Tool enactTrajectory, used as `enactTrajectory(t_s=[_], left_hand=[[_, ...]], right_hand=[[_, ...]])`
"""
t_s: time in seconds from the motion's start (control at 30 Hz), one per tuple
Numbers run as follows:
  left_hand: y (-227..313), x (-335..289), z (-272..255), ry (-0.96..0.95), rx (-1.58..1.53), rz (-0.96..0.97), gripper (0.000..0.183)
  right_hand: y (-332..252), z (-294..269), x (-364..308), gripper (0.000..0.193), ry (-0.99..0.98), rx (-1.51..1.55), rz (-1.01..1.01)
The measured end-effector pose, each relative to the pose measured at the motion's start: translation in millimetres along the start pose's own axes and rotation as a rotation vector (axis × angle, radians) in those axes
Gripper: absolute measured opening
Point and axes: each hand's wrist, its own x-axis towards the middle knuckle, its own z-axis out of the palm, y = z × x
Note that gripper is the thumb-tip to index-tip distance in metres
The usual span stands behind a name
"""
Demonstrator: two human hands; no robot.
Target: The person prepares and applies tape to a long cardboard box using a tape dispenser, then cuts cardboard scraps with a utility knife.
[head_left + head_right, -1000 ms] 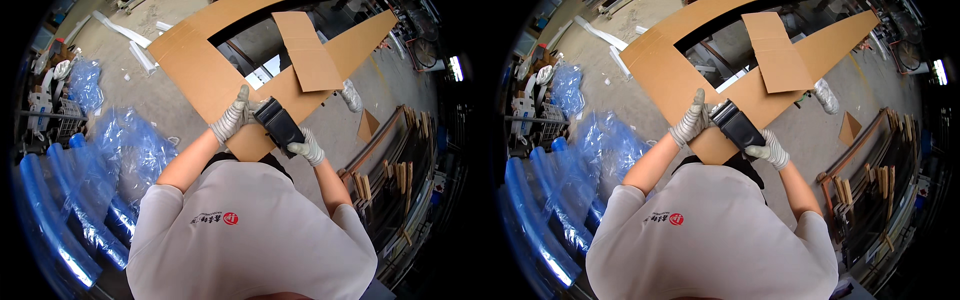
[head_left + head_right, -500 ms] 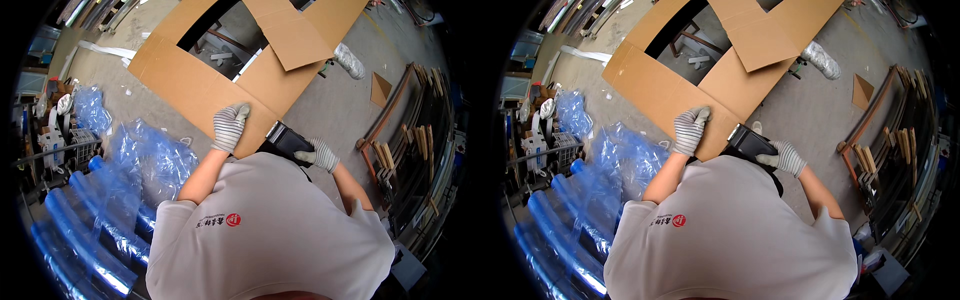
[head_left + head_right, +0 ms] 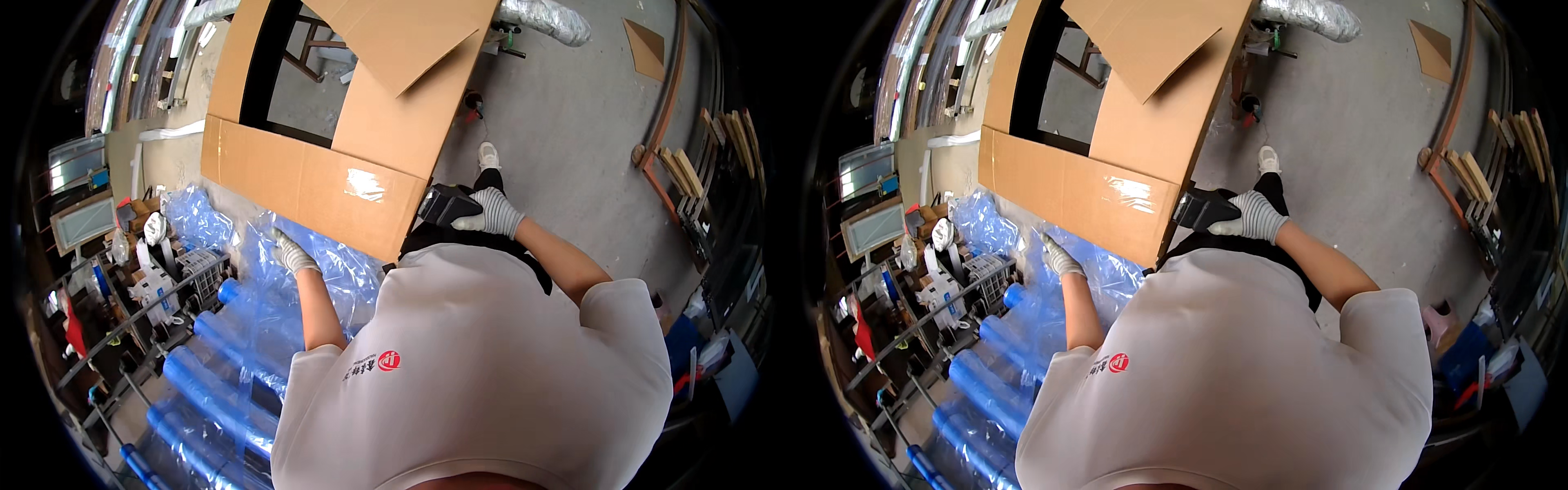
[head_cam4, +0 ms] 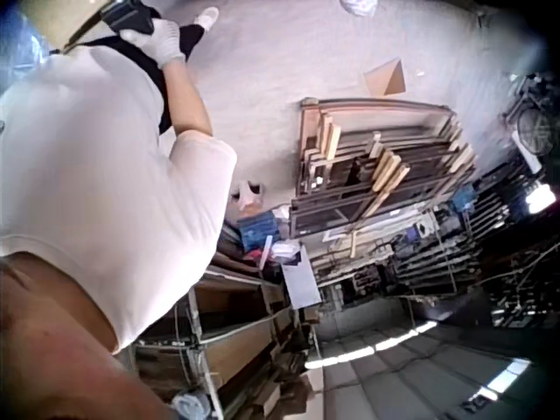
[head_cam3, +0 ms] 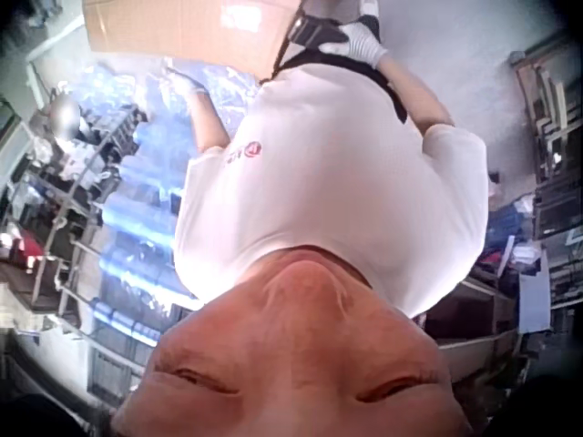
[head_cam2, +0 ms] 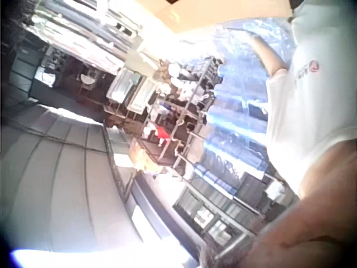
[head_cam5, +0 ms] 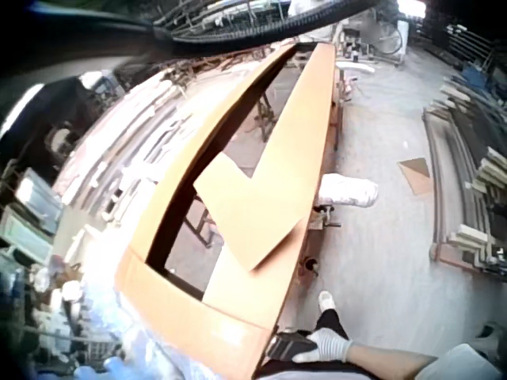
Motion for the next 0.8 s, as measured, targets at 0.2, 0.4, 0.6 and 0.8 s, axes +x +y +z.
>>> enactTrajectory(t_s=[0.2,0.4,0.6,0.8], left_hand=[[-73.6,-145.8,74.3,-0.896,-0.453,-0.942,0.046],[-93.2,-170.3,108.4,-0.780,-0.708,-0.874,0.020],[-118.2,-151.3,108.1,-0.934,-0.735,-0.840,0.018],[-146.3,-135.1,106.9,-1.156,-0.780,-0.721,0.025]], right_hand=[[27.8,4.5,-27.3,0.050,0.048,-0.013,0.046],[44.8,-14.1,-44.3,0.046,0.122,-0.153,0.218],[63.7,-6.2,65.6,0.056,0.006,-0.340,0.189],[-10.6,34.5,88.6,0.051,0.243,-0.183,0.071]])
